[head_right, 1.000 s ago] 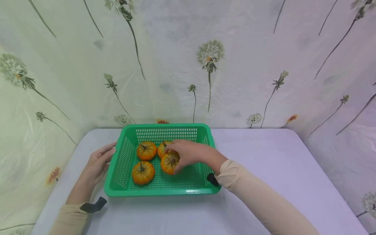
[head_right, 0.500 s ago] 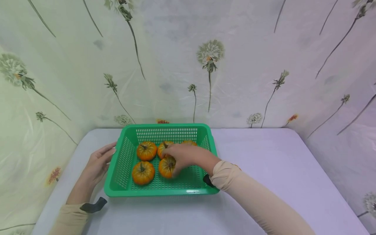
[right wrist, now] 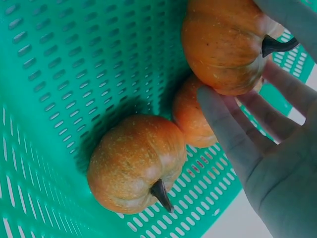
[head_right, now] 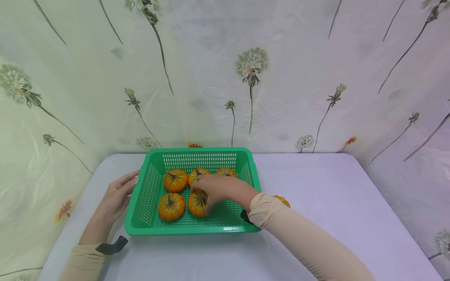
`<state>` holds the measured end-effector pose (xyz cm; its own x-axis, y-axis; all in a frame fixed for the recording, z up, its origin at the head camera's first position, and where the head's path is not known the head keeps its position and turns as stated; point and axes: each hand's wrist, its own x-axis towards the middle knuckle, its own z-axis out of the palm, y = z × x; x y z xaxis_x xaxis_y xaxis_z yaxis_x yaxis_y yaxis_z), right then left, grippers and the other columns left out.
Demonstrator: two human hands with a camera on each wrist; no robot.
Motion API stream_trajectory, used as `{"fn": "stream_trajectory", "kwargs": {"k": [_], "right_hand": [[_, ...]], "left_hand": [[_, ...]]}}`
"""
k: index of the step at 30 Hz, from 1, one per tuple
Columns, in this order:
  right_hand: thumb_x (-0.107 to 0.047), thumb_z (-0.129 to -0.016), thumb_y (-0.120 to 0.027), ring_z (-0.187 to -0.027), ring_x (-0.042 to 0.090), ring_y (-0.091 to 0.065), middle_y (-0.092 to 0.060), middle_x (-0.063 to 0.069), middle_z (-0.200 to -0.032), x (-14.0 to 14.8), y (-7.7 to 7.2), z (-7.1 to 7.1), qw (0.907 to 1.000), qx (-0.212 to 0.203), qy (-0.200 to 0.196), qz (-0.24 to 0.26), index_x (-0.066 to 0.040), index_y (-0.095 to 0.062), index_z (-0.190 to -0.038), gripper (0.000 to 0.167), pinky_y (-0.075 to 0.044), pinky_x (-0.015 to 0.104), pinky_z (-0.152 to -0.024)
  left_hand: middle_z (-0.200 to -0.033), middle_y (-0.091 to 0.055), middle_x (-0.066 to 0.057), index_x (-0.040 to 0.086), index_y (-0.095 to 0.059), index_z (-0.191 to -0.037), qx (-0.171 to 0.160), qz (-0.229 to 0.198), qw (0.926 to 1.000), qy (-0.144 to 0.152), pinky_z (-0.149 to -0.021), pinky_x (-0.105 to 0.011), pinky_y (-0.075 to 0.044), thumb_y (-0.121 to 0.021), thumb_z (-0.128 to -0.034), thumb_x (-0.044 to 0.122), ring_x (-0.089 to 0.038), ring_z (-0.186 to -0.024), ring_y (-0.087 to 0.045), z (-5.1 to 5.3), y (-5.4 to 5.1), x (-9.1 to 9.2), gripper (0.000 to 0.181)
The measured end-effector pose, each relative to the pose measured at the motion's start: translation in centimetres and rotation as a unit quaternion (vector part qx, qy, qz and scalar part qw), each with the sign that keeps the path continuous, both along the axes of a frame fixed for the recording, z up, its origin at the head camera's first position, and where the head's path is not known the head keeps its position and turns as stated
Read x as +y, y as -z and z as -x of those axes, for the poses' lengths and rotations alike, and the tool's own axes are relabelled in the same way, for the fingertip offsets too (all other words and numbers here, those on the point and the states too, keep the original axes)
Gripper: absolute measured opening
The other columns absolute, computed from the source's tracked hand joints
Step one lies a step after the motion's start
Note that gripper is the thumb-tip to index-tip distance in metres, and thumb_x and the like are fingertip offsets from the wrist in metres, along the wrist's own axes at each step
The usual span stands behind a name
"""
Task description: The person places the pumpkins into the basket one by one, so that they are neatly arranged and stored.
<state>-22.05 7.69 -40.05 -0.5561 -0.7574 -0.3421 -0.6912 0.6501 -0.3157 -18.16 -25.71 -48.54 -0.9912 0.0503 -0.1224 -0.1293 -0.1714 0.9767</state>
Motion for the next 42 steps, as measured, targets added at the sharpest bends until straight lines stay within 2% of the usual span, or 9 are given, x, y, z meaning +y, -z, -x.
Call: {"fn": "stream_trajectory", "kwargs": {"k": [9, 23, 34, 42], "right_hand": [[-0.028, -0.077, -0.094, -0.12, 0.018, -0.06, -0.058, 0.001, -0.143, -0.26, 0.0, -0.03, 0.9999, 0.003, -0.01, -0.011, -0.021, -0.063, -0.138, 0.069, -0.057, 0.038, -0.105], [-0.03, -0.076, -0.094, -0.121, 0.018, -0.06, -0.06, -0.002, -0.142, -0.58, 0.37, -0.14, 0.9999, -0.002, 0.0, -0.015, -0.023, -0.064, -0.136, 0.068, -0.056, 0.038, -0.106], [-0.025, -0.076, -0.094, -0.109, 0.014, -0.063, -0.062, -0.002, -0.135, -0.86, 0.78, -0.34, 0.9991, 0.02, -0.028, -0.023, -0.021, -0.064, -0.136, 0.067, -0.059, 0.032, -0.096], [-0.023, -0.077, -0.093, -0.117, 0.015, -0.062, -0.063, -0.002, -0.137, -0.76, 0.7, -0.15, 0.9998, 0.008, -0.017, -0.003, -0.02, -0.064, -0.136, 0.066, -0.057, 0.034, -0.105]], "left_hand": [[-0.106, -0.076, 0.01, 0.001, -0.044, -0.154, -0.002, -0.001, 1.0, -0.001, -0.069, -0.02, -0.065, -0.066, -0.1035, 0.024, -0.003, -0.087, -0.075, -0.03, -0.02, -0.04, 0.059], [-0.106, -0.076, 0.009, 0.001, -0.043, -0.154, -0.002, -0.005, 1.0, 0.001, -0.069, -0.021, -0.065, -0.066, -0.1033, 0.023, -0.004, -0.087, -0.075, -0.04, -0.1, 0.0, 0.06], [-0.107, -0.075, 0.009, 0.001, -0.043, -0.155, -0.004, -0.008, 1.0, 0.002, -0.069, -0.02, -0.065, -0.067, -0.1031, 0.024, -0.004, -0.087, -0.075, -0.04, -0.05, -0.05, 0.061], [-0.108, -0.075, 0.009, 0.001, -0.044, -0.154, -0.003, -0.005, 1.0, 0.002, -0.07, -0.021, -0.065, -0.066, -0.1033, 0.023, -0.004, -0.087, -0.075, -0.04, 0.02, -0.06, 0.059]]}}
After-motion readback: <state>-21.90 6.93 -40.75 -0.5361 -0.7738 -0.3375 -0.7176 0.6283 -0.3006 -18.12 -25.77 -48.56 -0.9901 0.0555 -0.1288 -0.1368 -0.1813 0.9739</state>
